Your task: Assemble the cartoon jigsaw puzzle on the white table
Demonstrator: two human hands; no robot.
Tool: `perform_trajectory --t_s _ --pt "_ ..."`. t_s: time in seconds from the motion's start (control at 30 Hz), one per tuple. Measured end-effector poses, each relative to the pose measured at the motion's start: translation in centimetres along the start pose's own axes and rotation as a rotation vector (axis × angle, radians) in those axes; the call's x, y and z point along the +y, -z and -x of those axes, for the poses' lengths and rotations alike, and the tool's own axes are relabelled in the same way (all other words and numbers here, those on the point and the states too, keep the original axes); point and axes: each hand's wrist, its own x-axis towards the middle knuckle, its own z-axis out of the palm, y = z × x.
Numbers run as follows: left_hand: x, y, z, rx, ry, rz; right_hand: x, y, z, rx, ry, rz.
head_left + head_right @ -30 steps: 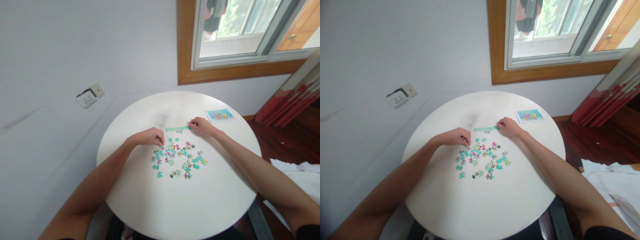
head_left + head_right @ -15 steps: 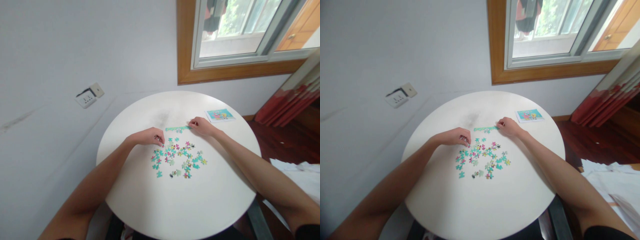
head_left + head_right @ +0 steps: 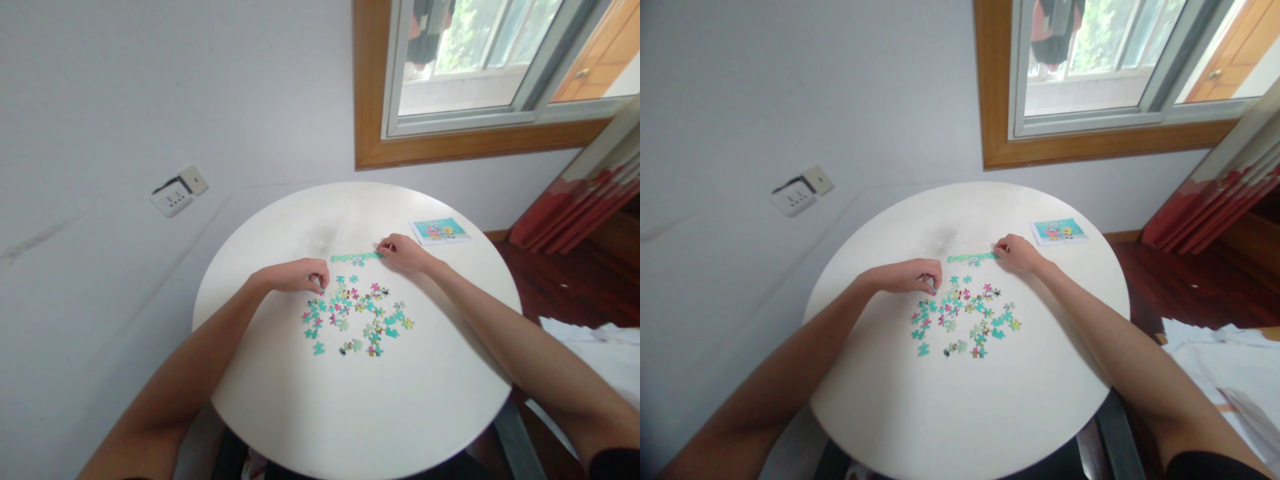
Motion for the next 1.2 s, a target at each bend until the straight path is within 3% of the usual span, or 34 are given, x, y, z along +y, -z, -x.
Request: perform_trajectory --t_s 0.43,0.57,0.7,0.93,1.2 --pt "0.1 0.2 0.2 -0.037 0.11 0.018 0.0 0.0 -0.1 0.004 0.012 -0.006" --pt "0.0 -0.1 -0.3 0.13 0.045 0.003 -0.8 0.0 0.0 0.167 -0.013 -0.089" --pt "0.2 -1.3 -1.3 0.324 0.049 0.087 -3.5 0.1 0.7 0.332 0.025 -0.259" --pt "0.2 -3.8 -3.5 0.561 0.006 0.181 -8.4 -1.8 2.3 0.141 0.114 -0.522" --pt "0.5 -5.0 -4.3 0.697 0.033 0.328 -8.4 -3.5 2.5 0.04 0.073 -0.628"
